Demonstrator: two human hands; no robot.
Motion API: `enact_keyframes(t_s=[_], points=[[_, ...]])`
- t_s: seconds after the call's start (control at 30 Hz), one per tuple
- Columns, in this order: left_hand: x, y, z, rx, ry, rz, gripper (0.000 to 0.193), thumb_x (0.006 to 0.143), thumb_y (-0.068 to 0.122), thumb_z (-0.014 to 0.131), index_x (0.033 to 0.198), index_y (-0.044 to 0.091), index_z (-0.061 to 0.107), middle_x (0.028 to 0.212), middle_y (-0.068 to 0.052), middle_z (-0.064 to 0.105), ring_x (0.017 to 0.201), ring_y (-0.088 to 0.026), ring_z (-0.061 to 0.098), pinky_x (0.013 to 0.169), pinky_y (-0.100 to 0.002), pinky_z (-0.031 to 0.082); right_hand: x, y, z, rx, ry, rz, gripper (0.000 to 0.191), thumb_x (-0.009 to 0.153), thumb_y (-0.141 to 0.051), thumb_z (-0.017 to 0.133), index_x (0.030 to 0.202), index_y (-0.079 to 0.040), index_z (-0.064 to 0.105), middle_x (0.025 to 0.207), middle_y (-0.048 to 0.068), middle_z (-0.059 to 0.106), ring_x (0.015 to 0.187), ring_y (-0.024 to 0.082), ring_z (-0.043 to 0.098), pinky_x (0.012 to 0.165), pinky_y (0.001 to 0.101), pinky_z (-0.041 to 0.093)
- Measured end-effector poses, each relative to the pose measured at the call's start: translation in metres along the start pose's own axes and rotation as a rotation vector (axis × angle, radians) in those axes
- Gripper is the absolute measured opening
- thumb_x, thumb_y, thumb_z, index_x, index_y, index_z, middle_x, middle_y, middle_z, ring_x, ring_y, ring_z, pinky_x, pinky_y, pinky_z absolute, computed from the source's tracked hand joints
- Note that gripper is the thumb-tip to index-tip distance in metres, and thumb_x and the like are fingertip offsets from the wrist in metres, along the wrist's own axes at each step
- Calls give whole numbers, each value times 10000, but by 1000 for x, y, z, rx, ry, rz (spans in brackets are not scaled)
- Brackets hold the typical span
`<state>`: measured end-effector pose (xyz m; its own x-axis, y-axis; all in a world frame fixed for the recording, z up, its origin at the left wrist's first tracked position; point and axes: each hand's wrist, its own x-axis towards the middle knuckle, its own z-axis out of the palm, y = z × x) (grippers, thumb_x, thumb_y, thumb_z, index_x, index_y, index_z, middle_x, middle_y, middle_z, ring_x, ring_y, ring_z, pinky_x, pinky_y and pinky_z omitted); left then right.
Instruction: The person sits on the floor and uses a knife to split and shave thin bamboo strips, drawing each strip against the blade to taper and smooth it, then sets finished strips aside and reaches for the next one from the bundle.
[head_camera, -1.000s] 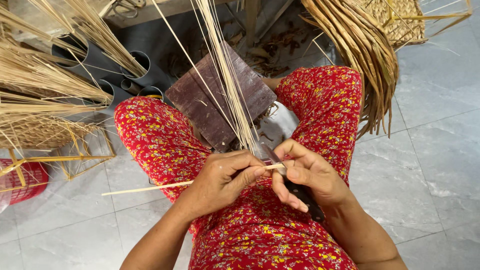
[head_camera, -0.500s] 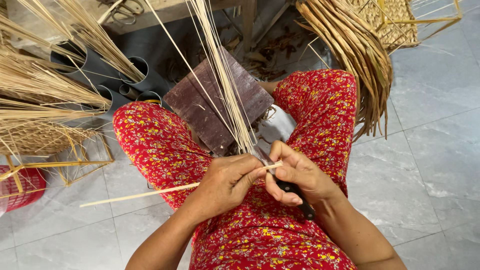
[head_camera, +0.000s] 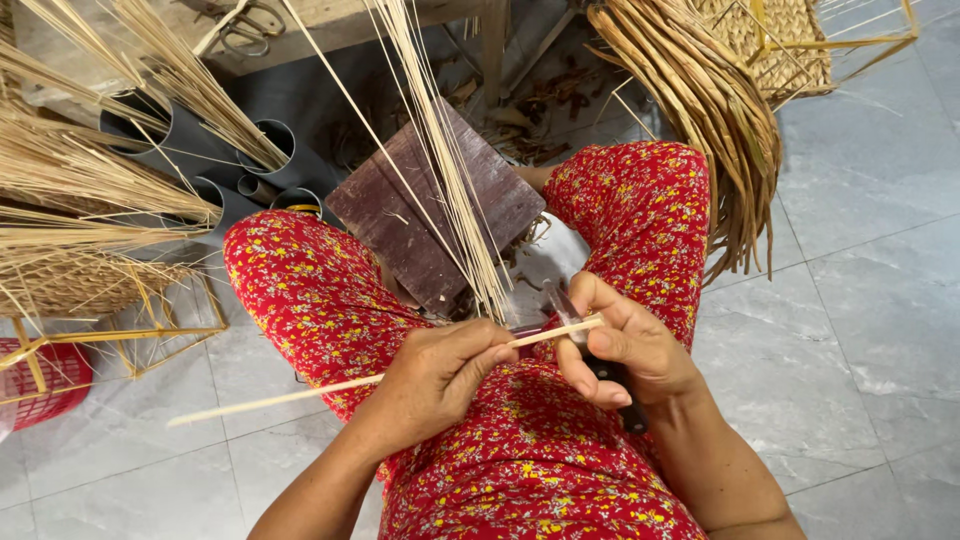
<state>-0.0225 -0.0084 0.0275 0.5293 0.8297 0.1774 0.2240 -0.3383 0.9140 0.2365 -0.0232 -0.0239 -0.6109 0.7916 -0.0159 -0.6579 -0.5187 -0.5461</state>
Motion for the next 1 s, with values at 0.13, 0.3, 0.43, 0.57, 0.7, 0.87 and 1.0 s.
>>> enact_keyframes(t_s=[0.13, 0.3, 0.43, 0.57, 0.7, 0.87, 1.0], points=[[1, -3, 7, 27, 22, 1, 119, 1001, 134, 647, 982, 20, 675, 811, -135, 671, 676, -276, 685, 606, -375, 523, 2, 2, -8, 14, 10, 9, 303, 1045, -199, 654, 1161, -59, 412, 753, 205, 617, 439, 99, 435, 353, 215, 284], [7, -4, 10, 45, 3, -11, 133, 1003, 137, 633, 948, 20, 665, 783, -141, 666, 650, -276, 692, 573, -373, 516, 12, 19, -3, -53, 42, 111, 319, 1053, -195, 680, 1162, -6, 447, 757, 181, 616, 439, 102, 422, 362, 228, 280], [11, -3, 5, 50, -27, -136, 152, 994, 147, 639, 947, 4, 661, 776, -151, 673, 641, -278, 692, 569, -378, 516, 20, 21, 2, -41, 105, 71, 316, 1007, -206, 680, 1135, -59, 432, 716, 172, 626, 399, 110, 430, 328, 235, 285], [5, -4, -9, 8, -96, -52, 142, 992, 150, 619, 995, 26, 688, 825, -122, 704, 702, -247, 716, 630, -360, 547, 4, -3, 1, -93, 46, -26, 304, 1039, -186, 671, 1145, -13, 445, 722, 193, 624, 413, 105, 429, 333, 232, 294], [0, -6, -6, 14, -61, -45, 155, 994, 152, 638, 948, 10, 681, 794, -134, 680, 690, -259, 699, 629, -362, 533, 2, -5, -8, -6, -53, -35, 309, 1046, -175, 668, 1174, -57, 413, 730, 187, 617, 429, 118, 439, 346, 229, 298], [-1, -8, 2, -7, -32, -37, 140, 989, 132, 633, 940, 7, 670, 806, -131, 685, 696, -260, 707, 622, -358, 538, 5, 6, -19, -18, -11, 12, 338, 1014, -191, 686, 1145, -56, 404, 749, 196, 624, 411, 108, 434, 329, 220, 285], [0, -2, 8, 27, -35, -47, 130, 976, 116, 634, 927, 3, 675, 784, -150, 673, 662, -288, 688, 604, -381, 525, 10, 17, -20, 3, 10, 91, 335, 1019, -202, 686, 1112, -69, 392, 744, 182, 630, 422, 117, 434, 334, 229, 275]])
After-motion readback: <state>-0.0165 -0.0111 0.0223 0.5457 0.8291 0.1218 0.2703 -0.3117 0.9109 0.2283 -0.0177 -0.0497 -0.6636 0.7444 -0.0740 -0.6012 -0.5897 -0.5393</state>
